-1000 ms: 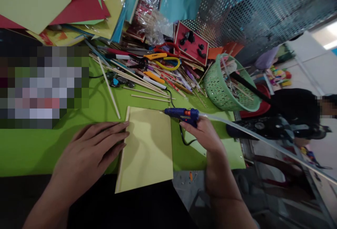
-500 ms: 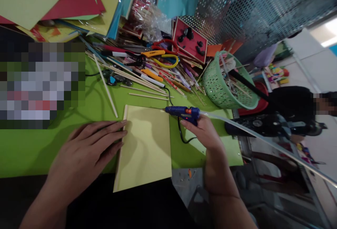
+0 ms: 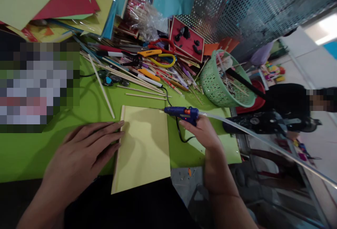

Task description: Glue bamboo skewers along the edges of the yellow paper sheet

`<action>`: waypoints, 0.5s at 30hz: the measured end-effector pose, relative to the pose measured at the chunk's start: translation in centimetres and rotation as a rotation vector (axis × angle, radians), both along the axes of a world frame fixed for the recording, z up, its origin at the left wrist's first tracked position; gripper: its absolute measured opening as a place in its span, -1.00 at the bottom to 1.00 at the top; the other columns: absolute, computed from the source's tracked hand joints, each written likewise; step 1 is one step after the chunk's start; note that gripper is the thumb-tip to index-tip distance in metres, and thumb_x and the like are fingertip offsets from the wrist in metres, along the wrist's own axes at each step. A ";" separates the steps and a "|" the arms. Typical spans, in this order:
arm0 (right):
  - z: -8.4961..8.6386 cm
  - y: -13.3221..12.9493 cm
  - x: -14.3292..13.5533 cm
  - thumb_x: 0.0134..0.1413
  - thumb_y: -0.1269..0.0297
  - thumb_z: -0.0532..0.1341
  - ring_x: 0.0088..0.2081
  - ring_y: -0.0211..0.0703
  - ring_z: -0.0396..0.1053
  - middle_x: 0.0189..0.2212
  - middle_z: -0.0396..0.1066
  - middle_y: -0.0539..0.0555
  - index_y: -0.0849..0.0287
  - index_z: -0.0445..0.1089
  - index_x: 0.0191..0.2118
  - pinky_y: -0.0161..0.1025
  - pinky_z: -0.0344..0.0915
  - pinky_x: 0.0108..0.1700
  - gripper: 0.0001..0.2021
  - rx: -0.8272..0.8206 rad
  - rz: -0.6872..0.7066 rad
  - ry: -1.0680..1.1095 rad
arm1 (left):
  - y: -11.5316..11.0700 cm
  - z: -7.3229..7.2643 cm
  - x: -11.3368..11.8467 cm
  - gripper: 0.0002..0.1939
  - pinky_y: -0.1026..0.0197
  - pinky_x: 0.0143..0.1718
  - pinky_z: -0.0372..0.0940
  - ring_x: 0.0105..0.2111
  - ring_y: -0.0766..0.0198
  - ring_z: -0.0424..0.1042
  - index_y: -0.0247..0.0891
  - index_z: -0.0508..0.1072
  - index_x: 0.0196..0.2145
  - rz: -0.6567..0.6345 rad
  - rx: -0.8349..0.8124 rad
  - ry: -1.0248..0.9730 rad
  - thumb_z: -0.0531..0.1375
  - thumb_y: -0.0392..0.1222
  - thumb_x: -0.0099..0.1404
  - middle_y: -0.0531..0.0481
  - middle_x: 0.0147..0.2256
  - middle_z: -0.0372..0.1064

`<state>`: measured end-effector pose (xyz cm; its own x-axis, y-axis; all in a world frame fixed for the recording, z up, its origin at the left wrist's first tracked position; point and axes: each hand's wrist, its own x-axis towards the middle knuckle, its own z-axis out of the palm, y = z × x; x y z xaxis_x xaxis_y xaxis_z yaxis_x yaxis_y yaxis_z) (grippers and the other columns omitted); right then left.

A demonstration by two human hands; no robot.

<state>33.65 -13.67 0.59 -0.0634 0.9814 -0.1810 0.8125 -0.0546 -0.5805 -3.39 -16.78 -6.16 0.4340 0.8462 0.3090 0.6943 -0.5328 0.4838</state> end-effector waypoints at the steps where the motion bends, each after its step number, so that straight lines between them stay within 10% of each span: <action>1: 0.1 0.0 0.1 0.23 -0.10 0.28 -0.35 -0.01 0.36 -0.39 0.47 0.07 0.11 0.56 -0.20 -0.09 0.30 -0.24 -0.65 -0.003 -0.003 -0.004 | 0.0 0.0 0.0 -0.72 -0.10 0.12 0.27 0.14 0.02 0.48 0.05 0.50 0.08 -0.003 0.004 0.006 0.08 0.00 0.53 0.14 0.19 0.51; 15: 0.5 -0.5 1.1 0.21 -0.13 0.26 -0.44 -0.11 0.29 -0.50 0.38 0.03 0.17 0.53 -0.31 -0.17 0.21 -0.35 -0.59 -0.025 -0.049 -0.043 | 0.2 0.1 0.0 -0.70 -0.08 0.03 0.25 0.09 0.01 0.51 0.02 0.51 0.07 -0.019 0.104 0.027 0.05 0.00 0.54 0.13 0.16 0.53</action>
